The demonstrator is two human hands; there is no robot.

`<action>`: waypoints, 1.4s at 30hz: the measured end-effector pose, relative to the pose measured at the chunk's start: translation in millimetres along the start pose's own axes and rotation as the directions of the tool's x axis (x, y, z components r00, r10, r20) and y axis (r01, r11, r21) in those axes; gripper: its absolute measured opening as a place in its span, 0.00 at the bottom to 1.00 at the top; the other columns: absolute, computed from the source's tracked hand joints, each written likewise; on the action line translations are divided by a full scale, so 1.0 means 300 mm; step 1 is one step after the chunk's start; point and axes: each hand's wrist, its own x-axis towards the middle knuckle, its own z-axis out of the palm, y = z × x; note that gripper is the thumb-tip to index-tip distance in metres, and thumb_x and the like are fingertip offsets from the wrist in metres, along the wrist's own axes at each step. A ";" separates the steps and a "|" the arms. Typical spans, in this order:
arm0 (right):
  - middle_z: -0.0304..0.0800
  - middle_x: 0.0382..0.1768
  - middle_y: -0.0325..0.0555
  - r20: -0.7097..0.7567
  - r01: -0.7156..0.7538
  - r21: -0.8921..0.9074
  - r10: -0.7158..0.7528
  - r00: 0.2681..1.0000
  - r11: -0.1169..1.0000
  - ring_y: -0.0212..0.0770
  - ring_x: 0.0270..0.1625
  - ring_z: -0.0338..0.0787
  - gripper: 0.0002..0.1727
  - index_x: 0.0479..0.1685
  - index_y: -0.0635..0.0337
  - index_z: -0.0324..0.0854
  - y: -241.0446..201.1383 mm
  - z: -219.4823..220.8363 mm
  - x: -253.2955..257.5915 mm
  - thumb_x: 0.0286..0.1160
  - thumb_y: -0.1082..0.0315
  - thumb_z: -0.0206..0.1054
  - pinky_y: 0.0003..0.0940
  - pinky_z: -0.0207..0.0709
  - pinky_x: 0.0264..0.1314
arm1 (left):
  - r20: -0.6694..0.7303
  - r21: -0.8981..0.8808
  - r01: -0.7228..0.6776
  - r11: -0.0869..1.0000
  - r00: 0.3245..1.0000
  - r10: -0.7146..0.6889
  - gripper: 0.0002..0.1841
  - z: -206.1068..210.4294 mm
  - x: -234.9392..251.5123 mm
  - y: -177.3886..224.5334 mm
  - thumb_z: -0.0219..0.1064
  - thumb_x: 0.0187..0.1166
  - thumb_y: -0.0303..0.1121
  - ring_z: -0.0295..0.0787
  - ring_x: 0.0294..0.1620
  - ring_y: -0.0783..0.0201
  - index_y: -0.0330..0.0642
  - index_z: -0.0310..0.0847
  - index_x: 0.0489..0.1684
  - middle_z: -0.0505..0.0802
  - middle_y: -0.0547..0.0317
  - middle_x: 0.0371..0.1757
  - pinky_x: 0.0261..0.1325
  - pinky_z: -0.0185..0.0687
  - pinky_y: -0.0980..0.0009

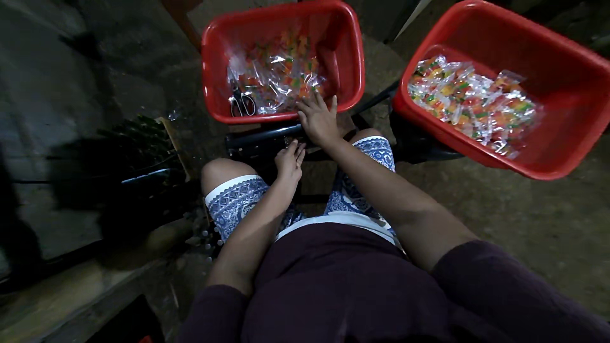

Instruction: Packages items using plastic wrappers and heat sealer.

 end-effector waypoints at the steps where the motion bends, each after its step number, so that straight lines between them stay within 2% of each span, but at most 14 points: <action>1: 0.72 0.86 0.41 -0.013 0.003 -0.006 -0.003 1.000 1.000 0.57 0.95 0.53 0.26 0.83 0.42 0.76 0.001 0.003 -0.001 0.94 0.54 0.42 0.77 0.27 0.89 | 0.004 0.007 0.004 1.000 1.000 -0.004 0.16 -0.001 0.000 0.000 0.64 0.86 0.29 0.90 0.49 0.63 0.30 0.69 0.66 0.87 0.46 0.55 0.53 0.88 0.72; 5: 0.71 0.86 0.43 -0.053 0.022 -0.010 -0.022 0.998 1.000 0.58 0.95 0.52 0.26 0.83 0.42 0.76 0.008 0.011 -0.007 0.94 0.54 0.43 0.78 0.27 0.89 | 0.009 0.026 0.009 1.000 1.000 -0.009 0.18 0.005 -0.002 0.001 0.64 0.86 0.30 0.90 0.51 0.63 0.31 0.69 0.67 0.86 0.46 0.57 0.54 0.87 0.71; 14: 0.73 0.85 0.42 -0.075 0.038 -0.017 -0.039 0.996 0.999 0.57 0.94 0.55 0.27 0.82 0.41 0.77 0.015 0.021 -0.009 0.94 0.55 0.41 0.78 0.29 0.89 | 0.015 0.043 0.006 0.999 1.000 -0.007 0.14 0.000 0.001 -0.006 0.64 0.87 0.32 0.91 0.46 0.64 0.32 0.73 0.62 0.88 0.49 0.51 0.50 0.88 0.71; 18: 0.73 0.85 0.41 -0.072 0.038 -0.009 -0.038 0.997 0.999 0.58 0.94 0.56 0.27 0.82 0.42 0.77 0.017 0.024 -0.006 0.94 0.55 0.41 0.77 0.30 0.89 | 0.024 0.075 0.012 0.997 1.000 -0.014 0.17 -0.002 0.002 -0.005 0.63 0.87 0.34 0.90 0.50 0.63 0.32 0.72 0.66 0.87 0.48 0.56 0.53 0.87 0.70; 23: 0.74 0.85 0.40 -0.054 0.038 -0.004 -0.038 0.998 0.999 0.57 0.93 0.57 0.27 0.82 0.41 0.77 0.016 0.013 -0.005 0.94 0.54 0.41 0.74 0.32 0.90 | 0.038 0.103 -0.012 0.995 0.999 0.008 0.17 -0.002 0.004 -0.005 0.63 0.88 0.35 0.89 0.51 0.63 0.32 0.71 0.67 0.87 0.48 0.56 0.53 0.87 0.69; 25: 0.74 0.85 0.41 -0.022 0.019 0.015 -0.018 1.000 1.000 0.56 0.93 0.57 0.27 0.82 0.41 0.77 0.009 0.001 0.000 0.94 0.54 0.41 0.74 0.33 0.90 | 0.048 0.110 -0.019 0.994 0.999 0.014 0.17 -0.003 0.004 -0.002 0.62 0.89 0.35 0.90 0.51 0.63 0.32 0.71 0.67 0.87 0.47 0.57 0.53 0.87 0.69; 28: 0.71 0.87 0.44 0.146 -0.052 0.095 0.038 0.989 0.994 0.59 0.95 0.51 0.27 0.85 0.43 0.73 -0.014 -0.061 0.023 0.95 0.54 0.42 0.79 0.28 0.88 | 0.057 0.115 -0.019 0.993 0.998 0.012 0.17 -0.003 0.001 0.000 0.59 0.90 0.32 0.89 0.49 0.62 0.31 0.68 0.68 0.85 0.45 0.57 0.52 0.88 0.69; 29: 0.70 0.87 0.45 0.200 -0.065 0.109 0.042 0.979 0.992 0.59 0.95 0.51 0.27 0.86 0.44 0.72 -0.027 -0.090 0.035 0.95 0.53 0.42 0.80 0.29 0.87 | 0.050 0.118 -0.018 0.993 0.999 0.012 0.16 -0.002 0.001 0.001 0.59 0.90 0.32 0.89 0.48 0.61 0.30 0.69 0.67 0.85 0.44 0.56 0.51 0.88 0.68; 31: 0.73 0.85 0.48 0.224 -0.034 0.112 0.008 0.974 0.993 0.59 0.93 0.57 0.26 0.87 0.45 0.71 -0.063 -0.143 0.049 0.94 0.56 0.46 0.78 0.37 0.87 | 0.039 0.142 -0.033 0.989 0.999 0.028 0.15 -0.001 -0.001 0.001 0.60 0.89 0.30 0.89 0.44 0.61 0.30 0.71 0.66 0.87 0.45 0.52 0.48 0.88 0.68; 33: 0.77 0.82 0.52 0.205 0.048 0.096 -0.067 0.976 0.994 0.60 0.90 0.63 0.27 0.88 0.46 0.69 -0.115 -0.195 0.058 0.90 0.64 0.53 0.75 0.45 0.86 | 0.064 0.163 -0.072 0.984 0.996 0.062 0.13 -0.003 -0.002 -0.003 0.58 0.89 0.29 0.89 0.43 0.62 0.31 0.75 0.65 0.89 0.47 0.50 0.48 0.87 0.67; 35: 0.80 0.79 0.52 0.203 0.110 0.073 -0.122 0.972 0.991 0.58 0.87 0.69 0.30 0.89 0.46 0.68 -0.154 -0.223 0.065 0.87 0.70 0.54 0.70 0.51 0.85 | 0.089 0.160 -0.109 0.981 0.991 0.095 0.12 -0.010 0.002 -0.009 0.59 0.89 0.29 0.90 0.42 0.62 0.33 0.77 0.63 0.91 0.49 0.48 0.48 0.88 0.67; 37: 0.81 0.78 0.51 0.202 0.119 0.066 -0.130 0.971 0.991 0.56 0.86 0.71 0.28 0.90 0.45 0.67 -0.166 -0.229 0.070 0.90 0.66 0.51 0.68 0.52 0.86 | 0.097 0.147 -0.112 0.983 0.990 0.099 0.12 -0.014 0.008 -0.011 0.59 0.89 0.29 0.90 0.42 0.62 0.32 0.77 0.62 0.91 0.49 0.47 0.48 0.89 0.66; 39: 0.81 0.79 0.50 0.196 0.096 0.068 -0.108 0.975 0.993 0.56 0.87 0.70 0.27 0.89 0.44 0.67 -0.150 -0.208 0.071 0.94 0.57 0.47 0.68 0.50 0.87 | 0.077 0.151 -0.084 0.985 0.994 0.073 0.12 -0.011 0.009 -0.009 0.60 0.89 0.31 0.89 0.40 0.63 0.32 0.79 0.60 0.91 0.50 0.45 0.45 0.88 0.67; 42: 0.81 0.78 0.51 0.155 0.070 0.071 -0.080 0.985 0.995 0.58 0.87 0.69 0.27 0.87 0.50 0.71 -0.107 -0.151 0.062 0.95 0.54 0.46 0.68 0.50 0.87 | 0.078 0.144 -0.049 0.988 0.996 0.038 0.11 -0.009 0.006 -0.005 0.59 0.88 0.30 0.88 0.40 0.63 0.32 0.78 0.59 0.90 0.49 0.45 0.46 0.88 0.68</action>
